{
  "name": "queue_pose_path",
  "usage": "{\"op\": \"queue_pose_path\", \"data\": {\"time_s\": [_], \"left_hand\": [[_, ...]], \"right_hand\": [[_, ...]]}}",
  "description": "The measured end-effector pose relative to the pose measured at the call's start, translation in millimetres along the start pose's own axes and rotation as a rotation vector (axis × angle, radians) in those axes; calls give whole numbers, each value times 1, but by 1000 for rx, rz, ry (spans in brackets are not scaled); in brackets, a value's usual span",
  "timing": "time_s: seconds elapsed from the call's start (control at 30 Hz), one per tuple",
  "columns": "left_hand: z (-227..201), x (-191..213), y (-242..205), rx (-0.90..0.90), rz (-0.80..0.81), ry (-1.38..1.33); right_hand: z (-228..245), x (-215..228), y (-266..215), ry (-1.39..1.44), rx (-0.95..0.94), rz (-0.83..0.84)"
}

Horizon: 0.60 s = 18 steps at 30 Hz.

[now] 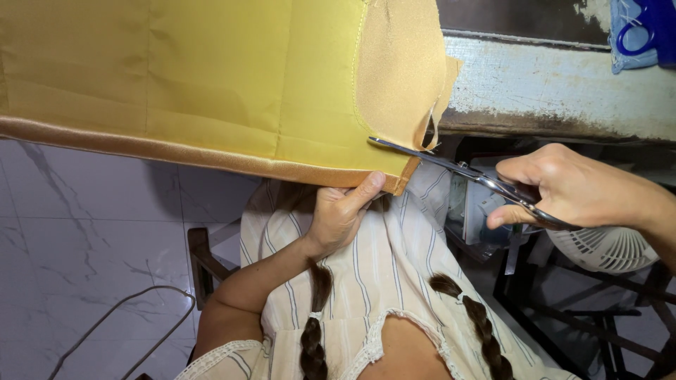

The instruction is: The person uses a pair of scissors to cut a piece of yellow fabric that is laid out on a work surface. They carefully trim the edges and cut along a curved line to shape the fabric piece.

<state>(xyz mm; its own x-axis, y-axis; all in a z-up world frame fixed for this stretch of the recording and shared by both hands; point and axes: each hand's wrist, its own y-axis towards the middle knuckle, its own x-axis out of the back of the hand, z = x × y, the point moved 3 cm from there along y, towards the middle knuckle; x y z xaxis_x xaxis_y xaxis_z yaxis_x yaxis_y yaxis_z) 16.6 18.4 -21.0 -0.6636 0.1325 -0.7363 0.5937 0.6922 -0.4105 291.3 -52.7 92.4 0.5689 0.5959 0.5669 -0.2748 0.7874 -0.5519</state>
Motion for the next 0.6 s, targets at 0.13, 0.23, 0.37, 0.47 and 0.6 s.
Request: {"op": "queue_pose_path", "data": {"time_s": [0.13,0.23,0.37,0.47,0.6], "left_hand": [[3,2,1,6,6,-19],[4,2,2,42,-10,-58],[2,-2,2,75,0,-42],[2,-3,2,56,-2,-51],[5,0,3,85,-20,-17]], "right_hand": [[6,-5,0,-4,47,-56],[9,-11,3,127,-45,-57],[11,-24,11,226,-54,-47],[14,-31,16,264,2,-85],[7,-45,14,310,33,-115]]}}
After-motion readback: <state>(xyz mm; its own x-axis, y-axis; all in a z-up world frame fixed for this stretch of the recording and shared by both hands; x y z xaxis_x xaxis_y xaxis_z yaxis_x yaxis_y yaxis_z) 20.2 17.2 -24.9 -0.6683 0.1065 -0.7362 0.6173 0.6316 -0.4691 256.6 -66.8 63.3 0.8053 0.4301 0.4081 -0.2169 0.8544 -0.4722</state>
